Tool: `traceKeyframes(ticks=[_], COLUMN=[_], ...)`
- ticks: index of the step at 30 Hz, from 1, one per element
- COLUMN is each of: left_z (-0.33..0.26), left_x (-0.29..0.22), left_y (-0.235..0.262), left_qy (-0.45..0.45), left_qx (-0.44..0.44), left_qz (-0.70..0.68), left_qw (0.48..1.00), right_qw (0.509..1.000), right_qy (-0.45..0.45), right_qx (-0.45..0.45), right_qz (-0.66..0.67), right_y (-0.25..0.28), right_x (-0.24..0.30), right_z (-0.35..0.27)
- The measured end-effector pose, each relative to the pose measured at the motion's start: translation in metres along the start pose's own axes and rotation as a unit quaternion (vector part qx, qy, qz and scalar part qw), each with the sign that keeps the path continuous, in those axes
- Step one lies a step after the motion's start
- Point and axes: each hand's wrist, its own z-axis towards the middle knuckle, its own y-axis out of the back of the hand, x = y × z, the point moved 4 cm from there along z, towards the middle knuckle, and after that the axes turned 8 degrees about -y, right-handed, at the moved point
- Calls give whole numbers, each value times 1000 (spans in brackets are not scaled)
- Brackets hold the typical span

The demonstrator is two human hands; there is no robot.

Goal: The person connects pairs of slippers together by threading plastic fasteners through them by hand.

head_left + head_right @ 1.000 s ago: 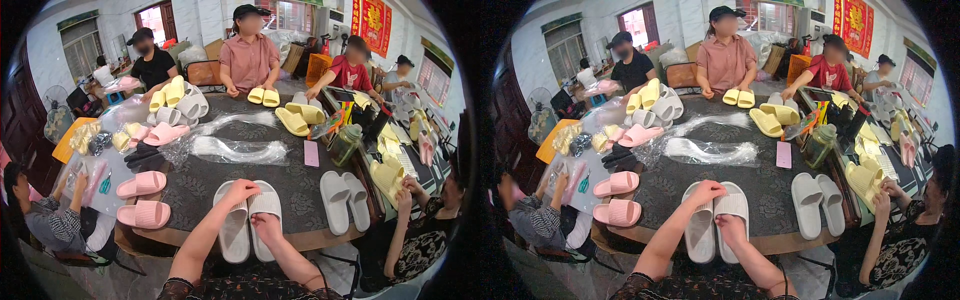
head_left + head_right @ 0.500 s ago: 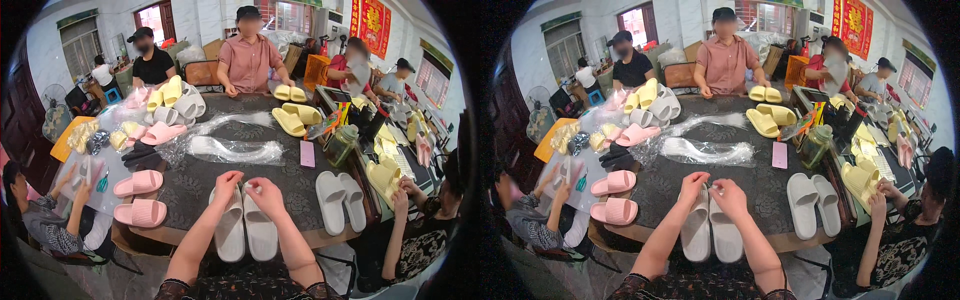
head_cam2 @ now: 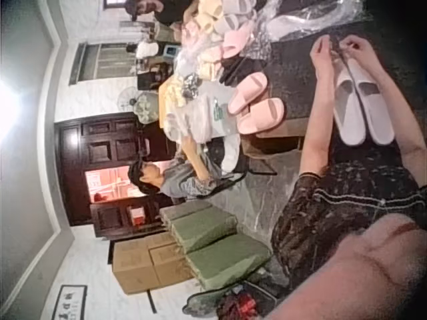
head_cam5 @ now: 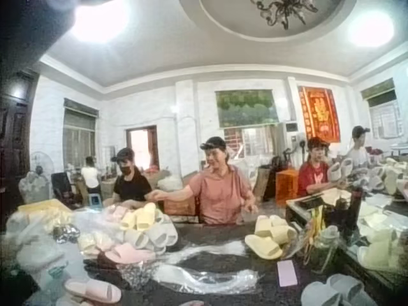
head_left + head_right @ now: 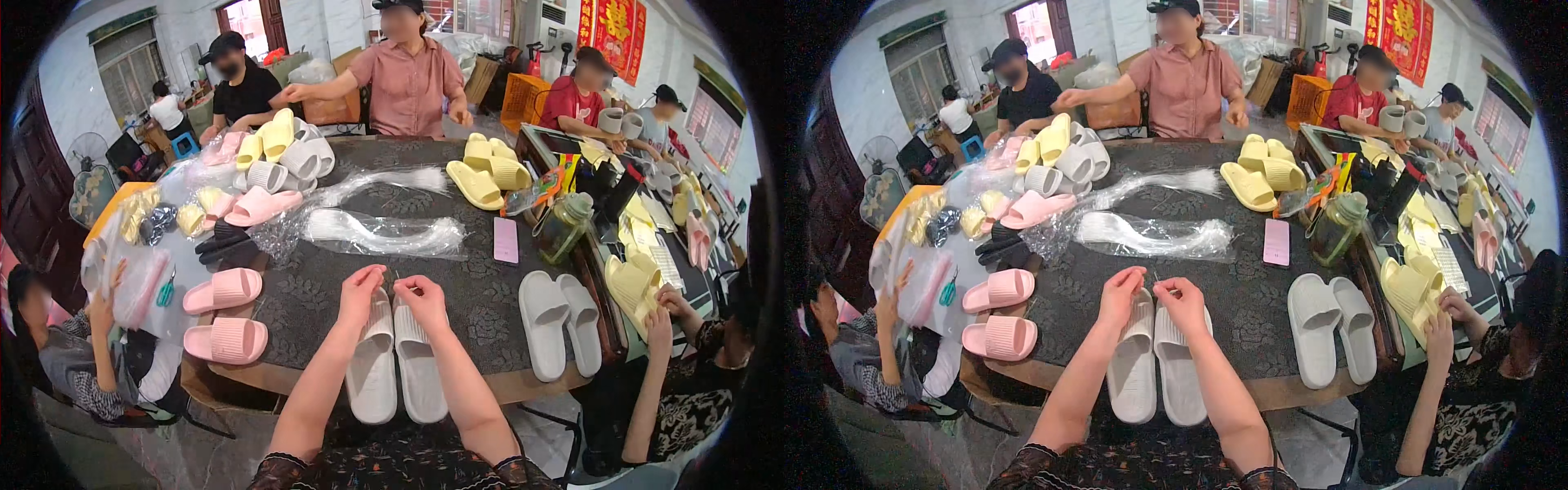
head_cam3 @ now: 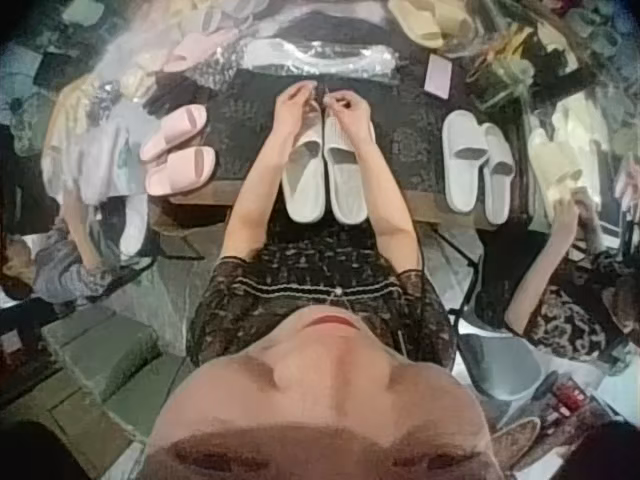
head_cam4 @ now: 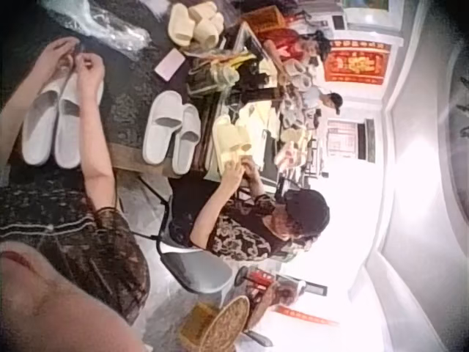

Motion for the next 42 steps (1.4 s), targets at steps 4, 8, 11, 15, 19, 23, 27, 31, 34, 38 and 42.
traceKeyframes(ticks=[4,8,11,15,19,23,27,31,34,38,42], left_z=[3,4,5,8,6,6,7,5,4,2,1], left_x=[7,6,6,12,15,13,14,9,6,2,3], left_y=[-4,-7,-7,-3,0,-1,-1,-5,-4,-8,-9], left_qy=[-1,-11,0,8,24,27,27,28,23,23,41], left_qx=[32,64,59,44,38,52,58,58,52,62,79], left_qz=[4,20,-24,-32,-30,-27,-24,-19,-18,8,9], left_qw=[999,998,998,999,999,998,998,998,998,998,996], right_qw=[997,996,996,997,999,1000,999,1000,999,999,999], right_qy=[13,59,48,14,16,12,-6,14,9,3,3], right_qx=[-11,-8,-15,-21,-10,-5,-5,-7,5,7,-3], right_qz=[76,73,76,69,31,23,43,23,42,43,43], right_y=[-1,-1,1,4,1,0,-1,1,-1,2,3], right_x=[-13,-7,4,-11,-8,-11,-14,-8,-4,-7,-10], right_z=[5,8,4,6,1,5,6,5,3,4,5])
